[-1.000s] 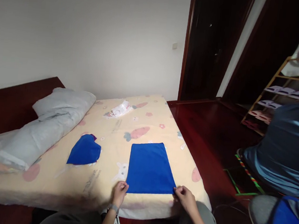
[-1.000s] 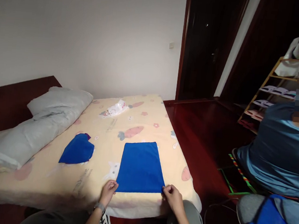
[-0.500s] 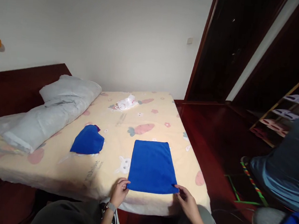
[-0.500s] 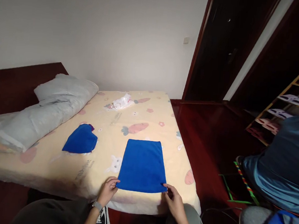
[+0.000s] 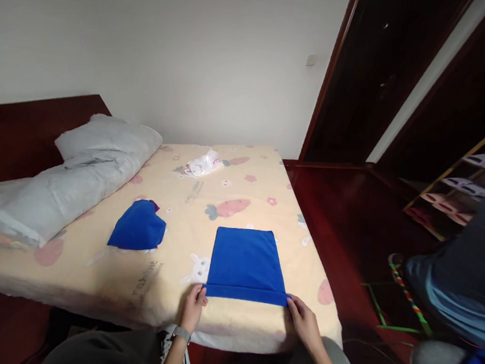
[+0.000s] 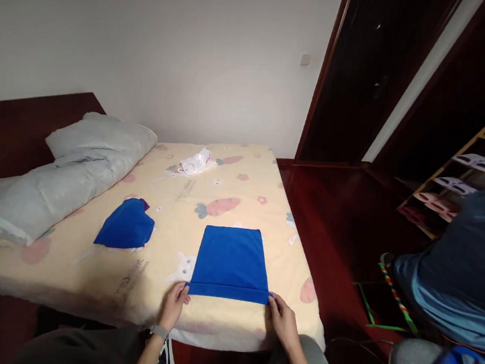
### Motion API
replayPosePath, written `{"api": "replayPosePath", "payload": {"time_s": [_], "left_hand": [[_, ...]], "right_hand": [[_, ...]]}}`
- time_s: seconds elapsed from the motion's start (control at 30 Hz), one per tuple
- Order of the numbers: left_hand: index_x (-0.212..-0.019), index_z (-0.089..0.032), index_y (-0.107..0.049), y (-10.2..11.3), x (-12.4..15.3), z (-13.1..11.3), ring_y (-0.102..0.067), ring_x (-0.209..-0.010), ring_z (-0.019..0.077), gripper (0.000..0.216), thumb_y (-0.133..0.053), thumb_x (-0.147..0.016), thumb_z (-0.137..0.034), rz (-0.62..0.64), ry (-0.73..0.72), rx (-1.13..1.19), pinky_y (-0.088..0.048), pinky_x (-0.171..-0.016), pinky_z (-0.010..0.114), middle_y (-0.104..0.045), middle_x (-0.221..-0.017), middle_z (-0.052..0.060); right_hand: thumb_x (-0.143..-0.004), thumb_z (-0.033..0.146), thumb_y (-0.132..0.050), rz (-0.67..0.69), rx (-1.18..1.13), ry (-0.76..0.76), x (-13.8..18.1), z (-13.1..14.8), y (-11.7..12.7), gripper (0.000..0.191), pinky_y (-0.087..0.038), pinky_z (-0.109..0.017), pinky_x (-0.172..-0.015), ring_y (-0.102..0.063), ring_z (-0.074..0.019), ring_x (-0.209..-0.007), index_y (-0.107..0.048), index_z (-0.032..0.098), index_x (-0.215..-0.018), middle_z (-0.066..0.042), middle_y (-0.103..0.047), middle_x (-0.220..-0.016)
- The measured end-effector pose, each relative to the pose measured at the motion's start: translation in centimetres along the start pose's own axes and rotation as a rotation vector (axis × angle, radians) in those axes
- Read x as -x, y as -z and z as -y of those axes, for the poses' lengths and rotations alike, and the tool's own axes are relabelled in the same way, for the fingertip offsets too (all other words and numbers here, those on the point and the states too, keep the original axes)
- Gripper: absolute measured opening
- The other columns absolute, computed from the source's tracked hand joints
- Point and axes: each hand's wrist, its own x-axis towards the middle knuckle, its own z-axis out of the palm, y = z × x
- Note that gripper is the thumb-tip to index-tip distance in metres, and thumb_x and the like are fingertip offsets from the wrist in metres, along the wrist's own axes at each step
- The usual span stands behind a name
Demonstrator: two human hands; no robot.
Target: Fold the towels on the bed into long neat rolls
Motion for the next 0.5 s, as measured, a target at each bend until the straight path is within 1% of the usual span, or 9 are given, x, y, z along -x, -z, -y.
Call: {"api": "replayPosePath", "payload": {"time_s": [0.07, 0.17, 0.27, 0.33, 0.4, 0.5], "left_hand": [[-0.098, -0.018, -0.064, 0.24, 0.23, 0.17, -0.064, -0.063, 0.0197, 0.06, -0.049, -0.081, -0.074, 0.0, -0.019, -0.076, -0.054, -0.066, 0.033, -0.065, -0.067, 0.002], [-0.096, -0.02, -0.065, 0.56, 0.62, 0.15, -0.068, -0.069, 0.022, 0.058, -0.046, -0.083, -0.073, 0.027, -0.027, -0.17, -0.055, -0.068, 0.034, -0.072, -0.078, 0.006], [-0.093, -0.02, -0.066, 0.62, 0.75, -0.04, -0.072, -0.081, 0.0256, 0.053, -0.049, -0.082, -0.069, 0.022, -0.042, -0.23, -0.057, -0.074, 0.035, -0.076, -0.088, 0.01], [-0.093, -0.02, -0.066, 0.53, 0.68, -0.14, -0.073, -0.086, 0.0272, 0.05, -0.052, -0.081, -0.067, 0.008, -0.049, -0.268, -0.057, -0.079, 0.037, -0.077, -0.092, 0.012], [-0.089, -0.021, -0.066, 0.37, 0.56, -0.2, -0.074, -0.087, 0.0276, 0.046, -0.054, -0.08, -0.064, -0.011, -0.042, -0.295, -0.058, -0.081, 0.037, -0.078, -0.092, 0.012], [-0.087, -0.022, -0.065, 0.0, 0.42, -0.36, -0.074, -0.086, 0.027, 0.036, -0.053, -0.084, -0.056, -0.071, -0.034, -0.342, -0.057, -0.081, 0.036, -0.078, -0.09, 0.011]], "right_hand": [[-0.082, 0.069, -0.054, -0.015, 0.019, 0.003, 0.47, -0.17, 0.14, 0.06, -0.054, -0.041, -0.099, -0.068, -0.0327, -0.112, -0.075, 0.018, -0.105, -0.013, -0.077, -0.111], [-0.084, 0.066, -0.052, -0.021, 0.063, -0.007, 0.9, -0.54, 0.06, 0.059, -0.052, -0.043, -0.102, -0.067, -0.0327, -0.115, -0.074, 0.018, -0.111, -0.012, -0.075, -0.117], [-0.086, 0.064, -0.049, 0.002, 0.124, -0.025, 0.68, -0.79, -0.23, 0.057, -0.053, -0.042, -0.102, -0.069, -0.0311, -0.113, -0.073, 0.02, -0.113, -0.011, -0.075, -0.116], [-0.085, 0.065, -0.048, 0.002, 0.147, -0.038, 0.38, -0.86, -0.36, 0.056, -0.054, -0.04, -0.099, -0.071, -0.03, -0.109, -0.073, 0.021, -0.109, -0.01, -0.077, -0.113], [-0.085, 0.066, -0.048, -0.008, 0.164, -0.049, 0.17, -0.85, -0.39, 0.055, -0.055, -0.039, -0.096, -0.072, -0.0294, -0.106, -0.073, 0.021, -0.105, -0.009, -0.078, -0.109], [-0.086, 0.067, -0.044, -0.042, 0.203, -0.06, 0.17, -0.68, -0.35, 0.056, -0.055, -0.037, -0.093, -0.072, -0.0289, -0.105, -0.071, 0.022, -0.107, -0.009, -0.077, -0.11]]}}
